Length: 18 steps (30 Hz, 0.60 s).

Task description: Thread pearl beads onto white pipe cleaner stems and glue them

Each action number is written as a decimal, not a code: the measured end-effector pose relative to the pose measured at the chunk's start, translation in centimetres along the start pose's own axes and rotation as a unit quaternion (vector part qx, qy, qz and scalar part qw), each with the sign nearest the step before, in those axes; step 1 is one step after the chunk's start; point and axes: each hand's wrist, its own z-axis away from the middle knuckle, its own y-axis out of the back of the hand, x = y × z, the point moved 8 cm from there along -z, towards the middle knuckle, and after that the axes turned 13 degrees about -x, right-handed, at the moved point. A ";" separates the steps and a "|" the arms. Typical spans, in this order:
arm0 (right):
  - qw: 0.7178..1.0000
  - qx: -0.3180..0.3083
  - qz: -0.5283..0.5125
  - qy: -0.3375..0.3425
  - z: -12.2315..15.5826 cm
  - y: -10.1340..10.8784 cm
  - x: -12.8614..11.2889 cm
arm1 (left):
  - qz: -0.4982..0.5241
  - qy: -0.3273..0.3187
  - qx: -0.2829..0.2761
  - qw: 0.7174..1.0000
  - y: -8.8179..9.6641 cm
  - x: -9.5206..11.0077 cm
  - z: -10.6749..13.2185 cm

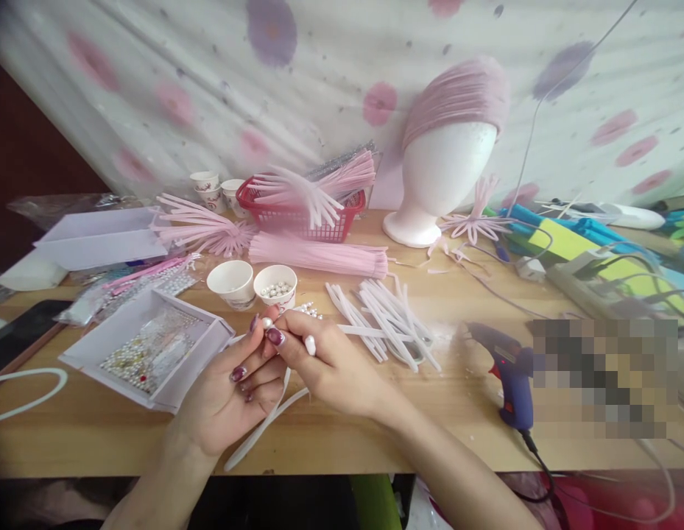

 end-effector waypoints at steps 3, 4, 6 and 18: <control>1.000 -0.016 -0.026 -0.006 -0.1 -0.3 0.1 | -0.034 -0.030 0.030 0.999 0.4 0.7 0.0; 0.999 -0.016 -0.026 -0.011 0.0 -0.3 0.2 | -0.049 -0.043 0.035 0.997 0.4 1.0 0.0; 0.999 -0.016 -0.030 -0.021 0.0 -0.3 0.5 | -0.088 -0.069 0.038 0.993 0.2 1.5 0.1; 0.993 -0.038 -0.089 -0.060 -0.1 -0.6 2.2 | -0.327 -0.081 0.040 0.941 0.4 3.5 0.4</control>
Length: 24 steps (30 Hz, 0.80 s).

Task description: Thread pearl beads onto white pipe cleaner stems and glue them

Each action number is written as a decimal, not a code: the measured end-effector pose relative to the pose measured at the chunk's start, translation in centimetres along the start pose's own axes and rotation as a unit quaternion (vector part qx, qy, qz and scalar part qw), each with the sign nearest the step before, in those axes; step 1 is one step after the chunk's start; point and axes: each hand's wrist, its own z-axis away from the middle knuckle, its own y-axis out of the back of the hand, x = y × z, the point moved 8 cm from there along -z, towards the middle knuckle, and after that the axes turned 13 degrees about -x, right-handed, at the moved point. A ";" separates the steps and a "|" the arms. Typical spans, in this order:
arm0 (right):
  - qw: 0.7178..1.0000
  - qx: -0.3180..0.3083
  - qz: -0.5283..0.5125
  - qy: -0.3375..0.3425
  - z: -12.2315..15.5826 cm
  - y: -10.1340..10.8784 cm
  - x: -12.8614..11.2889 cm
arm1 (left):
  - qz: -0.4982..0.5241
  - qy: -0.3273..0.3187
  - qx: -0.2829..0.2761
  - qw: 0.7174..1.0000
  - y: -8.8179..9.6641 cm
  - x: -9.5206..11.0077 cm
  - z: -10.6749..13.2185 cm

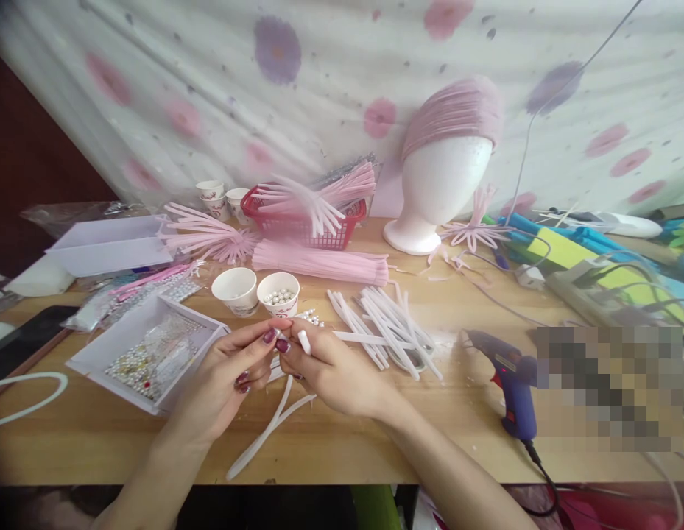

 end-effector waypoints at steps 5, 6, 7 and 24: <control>0.999 0.005 -0.041 0.018 -0.1 0.2 -0.2 | 0.043 -0.017 0.019 0.999 0.3 -0.1 0.1; 0.999 0.009 -0.044 0.024 -0.1 0.3 -0.2 | 0.054 -0.021 0.016 0.998 0.2 -0.1 0.1; 0.998 0.011 -0.047 0.031 -0.1 0.4 -0.3 | 0.059 -0.024 0.009 0.998 0.1 -0.2 0.2; 0.996 0.086 -0.038 0.001 0.2 1.4 -0.5 | 0.126 -0.041 0.041 0.990 0.6 0.1 -0.1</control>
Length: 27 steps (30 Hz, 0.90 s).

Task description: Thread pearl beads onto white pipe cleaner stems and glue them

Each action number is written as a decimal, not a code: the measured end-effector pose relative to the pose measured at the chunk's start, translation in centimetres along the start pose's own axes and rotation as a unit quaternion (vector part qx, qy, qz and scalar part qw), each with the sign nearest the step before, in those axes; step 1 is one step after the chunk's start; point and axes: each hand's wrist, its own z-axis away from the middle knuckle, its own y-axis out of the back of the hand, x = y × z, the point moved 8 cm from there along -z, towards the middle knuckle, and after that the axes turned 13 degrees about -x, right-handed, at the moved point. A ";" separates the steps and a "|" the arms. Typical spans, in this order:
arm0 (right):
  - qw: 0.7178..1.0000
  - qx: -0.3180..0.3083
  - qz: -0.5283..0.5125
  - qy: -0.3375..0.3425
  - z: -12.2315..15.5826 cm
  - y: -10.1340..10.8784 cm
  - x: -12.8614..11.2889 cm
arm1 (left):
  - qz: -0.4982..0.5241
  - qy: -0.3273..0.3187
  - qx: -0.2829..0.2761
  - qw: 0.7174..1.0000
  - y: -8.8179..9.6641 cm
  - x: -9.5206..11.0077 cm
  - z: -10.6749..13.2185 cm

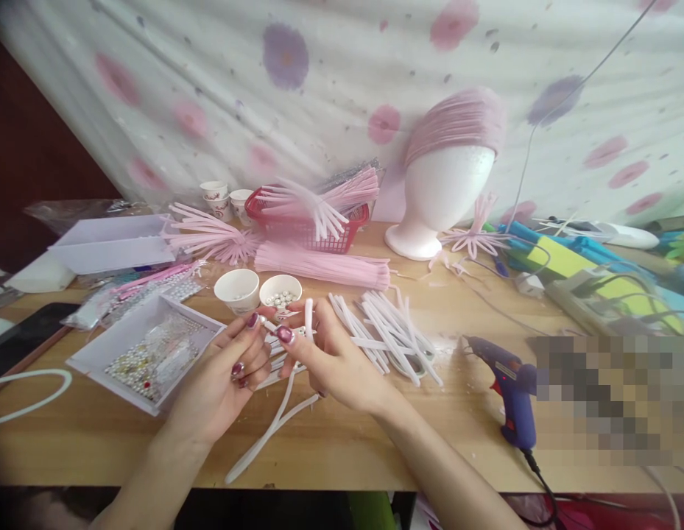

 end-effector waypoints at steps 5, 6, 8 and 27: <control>0.995 0.069 0.051 0.055 0.0 1.1 -0.6 | 0.019 0.010 0.020 1.000 0.6 -0.4 0.0; 0.993 0.083 0.061 0.064 0.1 1.4 -0.6 | 0.025 0.019 0.018 0.999 0.5 -0.4 0.0; 0.990 0.098 0.065 0.083 0.1 1.8 -0.7 | 0.055 0.037 0.022 0.998 0.3 -0.4 0.1; 0.983 -0.160 -0.047 -0.077 0.4 -3.3 1.8 | 0.169 0.010 -0.071 0.983 -1.6 -0.7 0.7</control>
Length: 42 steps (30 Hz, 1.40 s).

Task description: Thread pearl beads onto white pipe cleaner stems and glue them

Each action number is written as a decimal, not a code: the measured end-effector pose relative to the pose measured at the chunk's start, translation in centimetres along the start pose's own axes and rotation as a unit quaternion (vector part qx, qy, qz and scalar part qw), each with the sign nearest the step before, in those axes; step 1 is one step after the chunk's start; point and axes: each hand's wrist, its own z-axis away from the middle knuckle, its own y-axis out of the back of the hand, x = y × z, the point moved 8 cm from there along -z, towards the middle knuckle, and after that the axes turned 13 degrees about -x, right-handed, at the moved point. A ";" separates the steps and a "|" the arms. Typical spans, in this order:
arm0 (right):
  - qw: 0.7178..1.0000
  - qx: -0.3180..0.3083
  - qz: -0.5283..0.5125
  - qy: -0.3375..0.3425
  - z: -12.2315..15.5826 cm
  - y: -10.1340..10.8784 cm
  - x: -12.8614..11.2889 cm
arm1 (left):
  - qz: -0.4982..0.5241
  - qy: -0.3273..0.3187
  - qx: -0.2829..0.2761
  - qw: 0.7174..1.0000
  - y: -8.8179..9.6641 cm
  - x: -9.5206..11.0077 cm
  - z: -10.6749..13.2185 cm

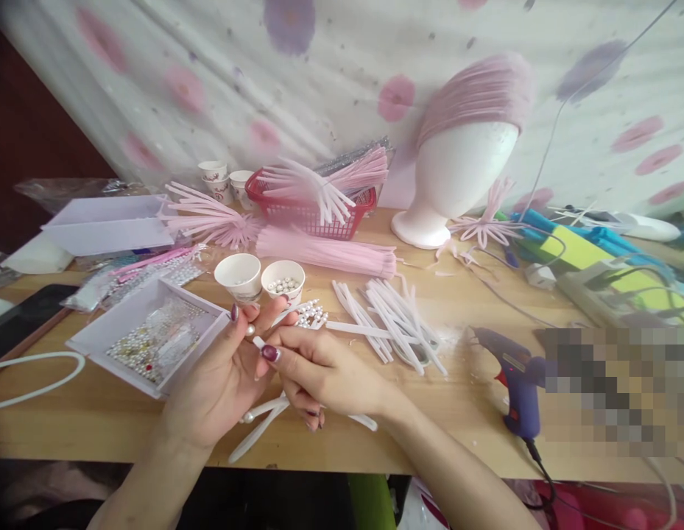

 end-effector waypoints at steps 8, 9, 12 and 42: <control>1.000 0.017 -0.004 0.024 0.0 0.0 -0.3 | 0.056 0.062 -0.024 0.996 0.4 -1.1 -0.2; 1.000 0.015 -0.004 0.026 0.0 0.0 -0.3 | 0.050 0.065 -0.039 0.996 0.3 -1.1 -0.2; 0.999 0.005 -0.008 0.035 -0.1 0.0 -0.4 | 0.036 0.075 -0.092 0.992 -0.2 -1.1 -0.3; 1.000 -0.010 -0.019 0.016 -0.5 0.6 0.5 | -0.158 0.117 -0.131 0.972 -1.1 0.1 -0.1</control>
